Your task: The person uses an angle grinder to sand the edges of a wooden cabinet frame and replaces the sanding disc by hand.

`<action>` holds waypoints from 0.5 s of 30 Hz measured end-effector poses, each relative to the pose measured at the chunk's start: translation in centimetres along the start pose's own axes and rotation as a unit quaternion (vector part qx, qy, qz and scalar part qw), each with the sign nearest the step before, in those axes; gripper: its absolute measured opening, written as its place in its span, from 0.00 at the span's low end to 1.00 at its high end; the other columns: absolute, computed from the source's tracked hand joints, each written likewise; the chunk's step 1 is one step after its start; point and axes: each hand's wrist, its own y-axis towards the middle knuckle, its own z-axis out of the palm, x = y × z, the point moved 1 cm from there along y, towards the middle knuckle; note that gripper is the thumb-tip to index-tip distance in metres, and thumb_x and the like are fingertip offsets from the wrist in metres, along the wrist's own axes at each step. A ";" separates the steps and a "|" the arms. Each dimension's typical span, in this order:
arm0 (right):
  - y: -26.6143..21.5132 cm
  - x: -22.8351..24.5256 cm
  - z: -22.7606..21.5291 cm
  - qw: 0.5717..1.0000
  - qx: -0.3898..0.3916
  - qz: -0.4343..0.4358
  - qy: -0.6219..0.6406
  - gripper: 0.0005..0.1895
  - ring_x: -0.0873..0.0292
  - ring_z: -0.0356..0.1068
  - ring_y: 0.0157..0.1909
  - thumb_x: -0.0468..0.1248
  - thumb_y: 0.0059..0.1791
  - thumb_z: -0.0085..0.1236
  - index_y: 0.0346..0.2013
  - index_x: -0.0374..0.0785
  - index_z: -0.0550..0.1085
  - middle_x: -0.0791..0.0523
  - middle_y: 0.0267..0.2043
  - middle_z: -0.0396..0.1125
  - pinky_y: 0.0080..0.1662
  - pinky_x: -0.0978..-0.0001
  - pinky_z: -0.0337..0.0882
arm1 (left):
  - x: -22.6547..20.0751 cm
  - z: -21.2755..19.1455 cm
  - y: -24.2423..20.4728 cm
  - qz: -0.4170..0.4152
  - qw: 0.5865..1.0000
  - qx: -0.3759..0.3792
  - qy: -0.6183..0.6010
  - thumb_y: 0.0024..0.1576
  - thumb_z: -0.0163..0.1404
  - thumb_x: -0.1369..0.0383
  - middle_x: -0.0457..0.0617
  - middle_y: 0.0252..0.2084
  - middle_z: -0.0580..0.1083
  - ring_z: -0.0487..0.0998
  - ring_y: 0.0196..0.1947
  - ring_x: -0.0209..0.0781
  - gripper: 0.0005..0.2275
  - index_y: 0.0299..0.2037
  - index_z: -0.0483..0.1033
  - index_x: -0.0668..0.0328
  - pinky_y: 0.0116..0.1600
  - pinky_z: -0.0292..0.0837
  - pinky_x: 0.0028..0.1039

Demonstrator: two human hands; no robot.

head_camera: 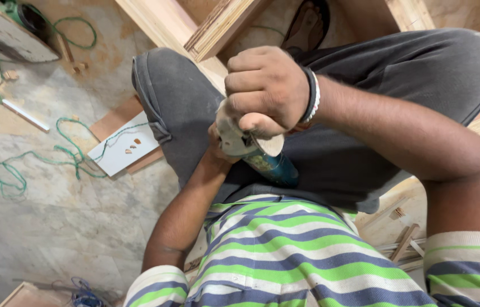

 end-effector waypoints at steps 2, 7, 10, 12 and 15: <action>-0.6 0.9 0.4 0.983 -0.078 0.155 0.052 0.25 0.55 0.64 0.31 0.51 0.64 0.33 0.35 0.37 0.69 0.54 0.29 0.61 0.36 0.64 0.67 | -0.3 -0.3 -0.2 0.004 1.000 -0.004 -0.004 0.59 0.52 0.41 0.54 0.68 0.69 0.72 0.68 0.49 0.39 0.74 0.60 0.58 0.73 0.68 0.45; -3.1 0.6 2.9 0.863 -0.170 0.428 0.210 0.29 0.60 0.65 0.30 0.54 0.64 0.29 0.36 0.39 0.70 0.54 0.29 0.65 0.36 0.70 0.68 | 0.1 -0.4 -0.2 0.021 1.000 0.006 -0.016 0.59 0.52 0.41 0.54 0.69 0.68 0.71 0.68 0.50 0.39 0.74 0.59 0.58 0.73 0.68 0.45; -2.3 -0.1 1.7 0.930 -0.078 0.307 0.185 0.30 0.60 0.69 0.31 0.55 0.64 0.30 0.30 0.40 0.70 0.57 0.28 0.65 0.36 0.68 0.69 | -0.1 0.0 0.4 0.011 1.000 0.022 -0.005 0.58 0.52 0.41 0.54 0.69 0.68 0.71 0.69 0.50 0.39 0.74 0.59 0.58 0.73 0.67 0.45; -0.4 0.0 0.0 0.985 0.010 0.146 0.094 0.30 0.57 0.69 0.32 0.55 0.64 0.32 0.28 0.40 0.68 0.57 0.29 0.63 0.36 0.63 0.69 | -0.2 0.5 0.8 0.006 0.999 0.033 0.002 0.58 0.52 0.41 0.54 0.69 0.68 0.71 0.69 0.50 0.39 0.74 0.59 0.58 0.73 0.67 0.45; 2.7 0.8 -1.4 0.991 0.119 -0.060 -0.025 0.28 0.50 0.66 0.31 0.54 0.62 0.37 0.26 0.40 0.67 0.54 0.28 0.60 0.34 0.55 0.66 | -0.6 1.0 1.5 0.008 0.999 0.049 0.009 0.58 0.52 0.42 0.54 0.70 0.67 0.70 0.69 0.51 0.39 0.74 0.58 0.57 0.73 0.67 0.44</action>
